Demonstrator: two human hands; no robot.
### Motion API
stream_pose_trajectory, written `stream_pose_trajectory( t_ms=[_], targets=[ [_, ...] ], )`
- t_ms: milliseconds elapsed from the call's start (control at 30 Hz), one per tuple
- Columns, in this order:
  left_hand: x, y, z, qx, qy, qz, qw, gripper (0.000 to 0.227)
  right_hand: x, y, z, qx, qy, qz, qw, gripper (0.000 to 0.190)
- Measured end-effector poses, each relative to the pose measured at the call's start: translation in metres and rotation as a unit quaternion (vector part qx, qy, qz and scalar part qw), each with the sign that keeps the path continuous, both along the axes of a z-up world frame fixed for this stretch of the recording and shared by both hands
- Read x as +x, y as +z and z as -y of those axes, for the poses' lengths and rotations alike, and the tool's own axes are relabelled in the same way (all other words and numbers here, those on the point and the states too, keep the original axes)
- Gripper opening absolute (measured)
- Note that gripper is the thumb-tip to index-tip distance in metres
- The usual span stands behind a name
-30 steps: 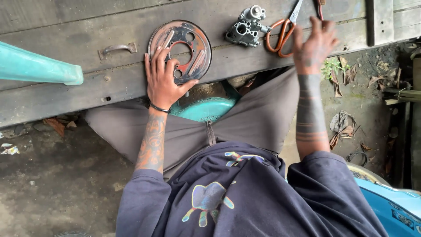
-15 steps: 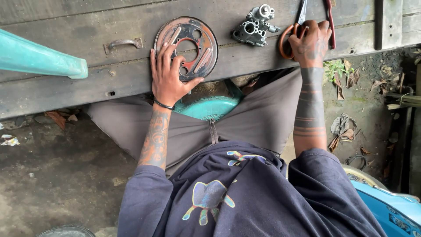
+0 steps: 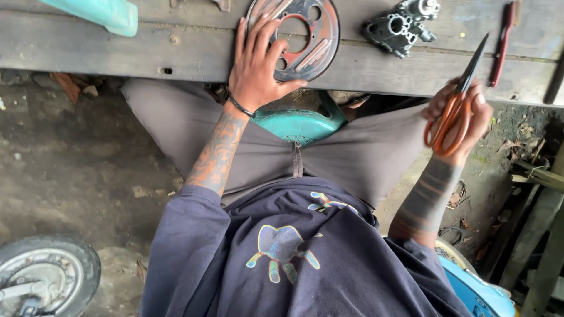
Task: The person uses orange-handled scissors to cut a circular gasket placed on a wooden workbench. They hold the gasket steady with their left hand while trimming the edges with their right hand.
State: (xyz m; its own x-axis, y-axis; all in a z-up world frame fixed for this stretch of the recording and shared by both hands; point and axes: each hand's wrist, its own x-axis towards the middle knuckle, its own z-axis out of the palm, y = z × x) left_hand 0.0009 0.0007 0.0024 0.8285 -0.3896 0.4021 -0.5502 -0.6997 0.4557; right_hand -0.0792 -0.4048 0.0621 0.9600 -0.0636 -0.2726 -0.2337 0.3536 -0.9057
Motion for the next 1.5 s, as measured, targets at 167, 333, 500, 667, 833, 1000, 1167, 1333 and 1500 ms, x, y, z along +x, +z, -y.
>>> stream_pose_trajectory(
  t_ms=[167, 333, 500, 667, 833, 1000, 1167, 1333, 1500],
  targets=[
    [0.0, 0.001, 0.001, -0.002, -0.004, -0.008, 1.0, 0.08, -0.014, 0.018, -0.081, 0.0, 0.006, -0.12, 0.993, 0.036],
    [0.0, 0.001, 0.0, 0.006, -0.002, -0.004, 1.0, 0.077, 0.002, 0.028, -0.137, -0.342, 0.215, -0.064, 0.912, 0.03],
    [0.002, 0.0, 0.0, 0.016, -0.005, -0.01, 1.0, 0.079, 0.028, 0.025, -0.159, -0.399, 0.262, -0.047, 0.878, 0.036],
    [0.001, 0.003, -0.001, 0.01, 0.0, -0.024, 1.0, 0.079, 0.037, 0.024, -0.158, -0.416, 0.296, -0.017, 0.859, 0.042],
    [-0.001, -0.007, 0.001, 0.028, 0.006, -0.027, 0.999, 0.083, 0.042, 0.021, -0.149, -0.388, 0.319, -0.007, 0.865, 0.048],
    [-0.001, -0.01, 0.002, 0.049, 0.006, -0.034, 0.998, 0.081, 0.046, 0.021, -0.161, -0.3, 0.299, -0.047, 0.905, 0.054],
    [-0.001, -0.011, 0.002, 0.048, 0.006, -0.035, 0.998, 0.082, 0.05, 0.028, -0.173, -0.183, 0.219, -0.111, 0.952, 0.038],
    [-0.001, -0.01, 0.002, 0.053, 0.009, -0.03, 0.998, 0.082, 0.048, 0.022, -0.171, -0.17, 0.19, -0.123, 0.959, 0.046],
    [0.0, -0.005, 0.002, 0.042, 0.008, -0.035, 0.998, 0.082, 0.048, 0.019, -0.176, -0.115, 0.179, -0.141, 0.967, 0.033]
  ],
)
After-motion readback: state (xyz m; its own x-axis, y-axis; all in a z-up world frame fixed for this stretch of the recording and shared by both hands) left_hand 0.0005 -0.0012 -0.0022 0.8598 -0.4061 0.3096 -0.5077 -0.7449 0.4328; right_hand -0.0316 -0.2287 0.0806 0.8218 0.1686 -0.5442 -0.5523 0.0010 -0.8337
